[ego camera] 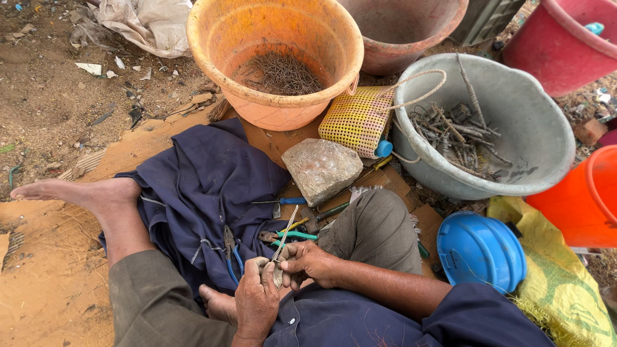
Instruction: The person sits on the ground and uses pliers to straighten and separate twisted metal wires. They repeatedly grip, twist, and pull the wires to untangle them, then place the processed pieces into a nearby bucket.
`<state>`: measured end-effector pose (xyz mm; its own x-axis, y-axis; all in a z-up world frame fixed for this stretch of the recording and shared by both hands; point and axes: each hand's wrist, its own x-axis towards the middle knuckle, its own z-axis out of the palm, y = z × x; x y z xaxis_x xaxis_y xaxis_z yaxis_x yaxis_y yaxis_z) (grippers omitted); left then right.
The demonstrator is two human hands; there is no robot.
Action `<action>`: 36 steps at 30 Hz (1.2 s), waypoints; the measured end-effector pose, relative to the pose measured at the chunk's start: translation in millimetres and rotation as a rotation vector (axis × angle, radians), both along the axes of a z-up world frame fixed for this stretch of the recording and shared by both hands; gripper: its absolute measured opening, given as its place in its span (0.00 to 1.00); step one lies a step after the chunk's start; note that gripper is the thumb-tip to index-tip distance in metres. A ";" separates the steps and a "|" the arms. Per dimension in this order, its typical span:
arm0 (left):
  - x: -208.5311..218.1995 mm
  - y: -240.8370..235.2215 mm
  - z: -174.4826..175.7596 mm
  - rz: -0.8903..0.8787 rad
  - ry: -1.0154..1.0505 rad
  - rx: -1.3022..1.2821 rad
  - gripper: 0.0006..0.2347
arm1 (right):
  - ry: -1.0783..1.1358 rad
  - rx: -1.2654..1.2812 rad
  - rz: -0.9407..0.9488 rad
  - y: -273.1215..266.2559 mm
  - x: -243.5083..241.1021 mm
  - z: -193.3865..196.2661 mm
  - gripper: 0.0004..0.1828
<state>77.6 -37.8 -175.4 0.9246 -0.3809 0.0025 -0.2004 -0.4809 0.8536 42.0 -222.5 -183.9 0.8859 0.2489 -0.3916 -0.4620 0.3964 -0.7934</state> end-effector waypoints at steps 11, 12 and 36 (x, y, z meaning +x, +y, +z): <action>-6.3 0.8 13.7 -0.015 -0.252 -0.148 0.06 | -0.016 0.074 -0.028 -3.8 -0.6 -7.1 0.08; -6.3 -0.1 13.8 0.000 -0.245 -0.173 0.06 | 0.006 0.073 -0.040 -5.0 -0.7 -5.0 0.08; -4.8 -4.7 -10.7 -0.047 0.051 -0.439 0.05 | -0.201 -0.379 -0.033 -10.1 -1.3 -10.0 0.04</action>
<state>72.7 -42.5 -186.1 0.9096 -0.3952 0.1284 -0.1659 -0.0621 0.9842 40.7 -232.6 -193.9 0.9590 0.0906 -0.2686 -0.2753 0.0714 -0.9587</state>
